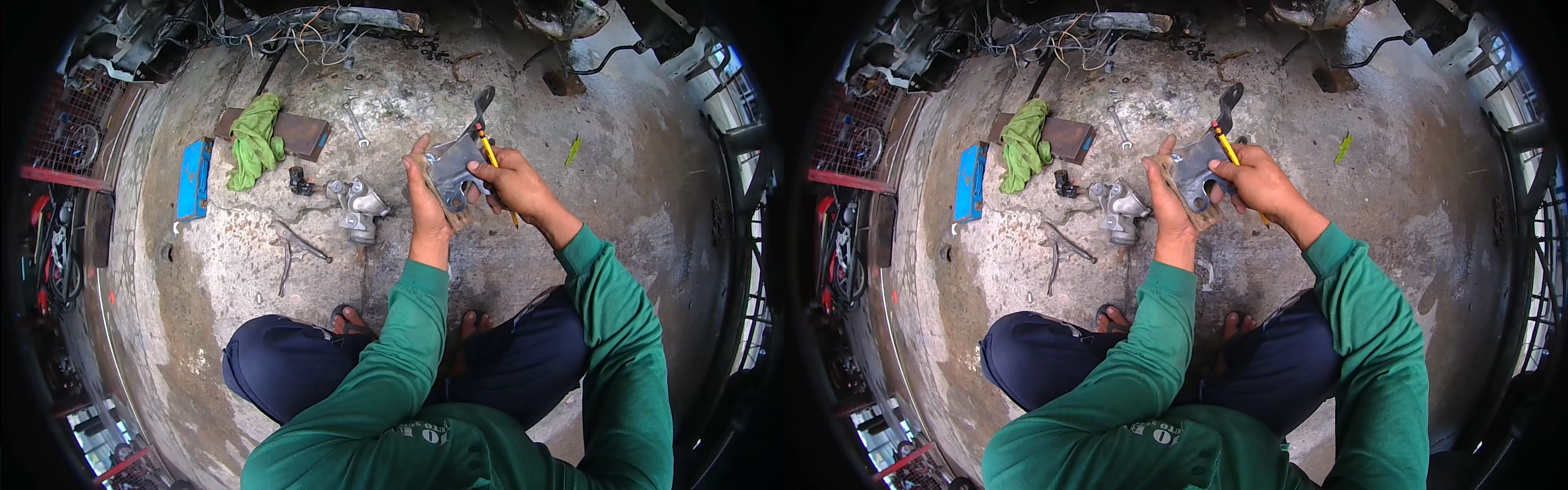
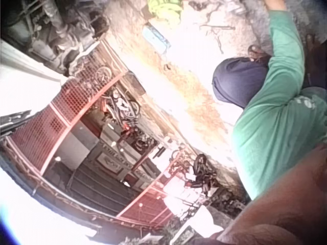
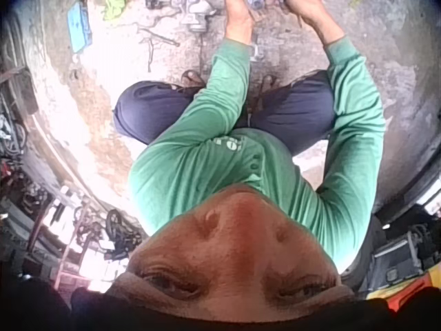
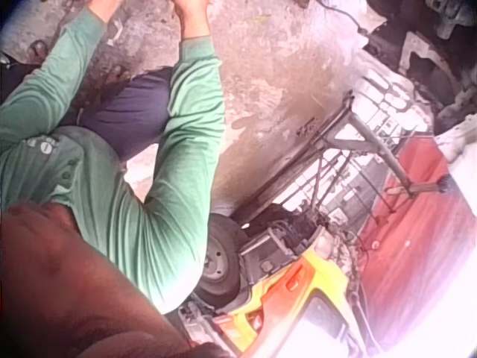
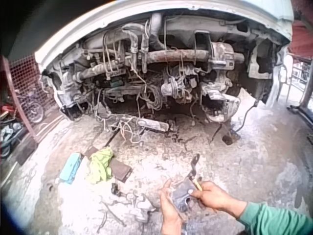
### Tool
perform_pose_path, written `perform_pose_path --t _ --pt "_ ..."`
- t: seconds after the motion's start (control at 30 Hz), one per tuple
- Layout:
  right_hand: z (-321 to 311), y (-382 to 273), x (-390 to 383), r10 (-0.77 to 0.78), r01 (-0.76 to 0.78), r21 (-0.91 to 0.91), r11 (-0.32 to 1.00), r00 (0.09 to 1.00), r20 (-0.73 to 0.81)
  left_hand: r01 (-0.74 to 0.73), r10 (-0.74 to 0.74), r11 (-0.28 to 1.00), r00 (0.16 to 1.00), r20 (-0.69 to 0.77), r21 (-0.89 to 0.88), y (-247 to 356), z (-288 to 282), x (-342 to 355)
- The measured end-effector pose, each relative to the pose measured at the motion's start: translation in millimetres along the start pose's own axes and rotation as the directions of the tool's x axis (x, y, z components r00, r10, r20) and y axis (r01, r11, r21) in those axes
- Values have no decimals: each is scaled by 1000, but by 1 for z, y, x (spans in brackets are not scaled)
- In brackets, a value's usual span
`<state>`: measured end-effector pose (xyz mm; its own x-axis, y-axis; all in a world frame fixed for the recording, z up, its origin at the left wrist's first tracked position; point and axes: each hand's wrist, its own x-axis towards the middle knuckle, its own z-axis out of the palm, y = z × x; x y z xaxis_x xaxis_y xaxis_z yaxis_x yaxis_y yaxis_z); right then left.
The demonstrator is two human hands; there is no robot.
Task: The person sits on the floor and uses a wrench to loosen and remove bolts from a metal mechanical part. They then use a pencil to mark specific areas on the part while inspecting it.
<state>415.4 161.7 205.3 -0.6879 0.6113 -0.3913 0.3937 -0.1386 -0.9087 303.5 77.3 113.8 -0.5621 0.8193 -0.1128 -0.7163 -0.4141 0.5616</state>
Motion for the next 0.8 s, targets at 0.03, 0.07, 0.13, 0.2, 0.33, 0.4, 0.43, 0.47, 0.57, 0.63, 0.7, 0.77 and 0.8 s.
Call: perform_pose_path --t 0.03,0.07,0.13,0.2,0.33,0.4,0.43,0.47,0.57,0.63,0.7,0.77,0.8 --pt "0 -1 0 0 0 -3 1000 1000 3 0 -1 1000 1000 5 5 0 -1 0" --pt "0 0 0 0 0 -5 1000 1000 4 3 -3 1000 1000 11 10 2 0 0" --pt "0 2 1 -2 2 -5 1000 1000 -3 7 -7 1000 1000 24 12 4 1 -2" --pt "0 2 0 -5 5 -5 1000 1000 -4 8 -8 1000 999 39 4 6 2 -2" --pt "1 2 0 -8 8 13 1000 1000 1 2 -2 1000 999 54 15 7 0 -2" --pt "0 2 1 -10 10 23 1000 1000 6 -4 3 1000 999 49 22 6 -1 -2" --pt "0 2 1 -13 12 24 1000 1000 11 -1 0 1000 999 37 20 5 -1 -2" --pt "-1 1 0 -14 14 25 1000 1000 14 4 -5 1000 1000 25 17 6 2 -2" --pt "-2 1 -1 -2 1 34 999 1000 28 20 -20 1000 999 32 10 8 3 -4" --pt "-7 2 -1 3 -7 108 994 999 34 41 -41 999 999 29 -8 7 4 -3" --pt "-7 0 -2 -31 25 200 979 999 26 58 -58 998 998 -4 -36 8 3 -1" --pt "-8 -6 -8 -95 95 308 947 995 -14 18 -20 999 998 -67 -27 7 0 4" --pt "-9 -7 -8 -125 120 292 949 992 -2 -1 -1 1000 995 -98 -22 7 -2 5"
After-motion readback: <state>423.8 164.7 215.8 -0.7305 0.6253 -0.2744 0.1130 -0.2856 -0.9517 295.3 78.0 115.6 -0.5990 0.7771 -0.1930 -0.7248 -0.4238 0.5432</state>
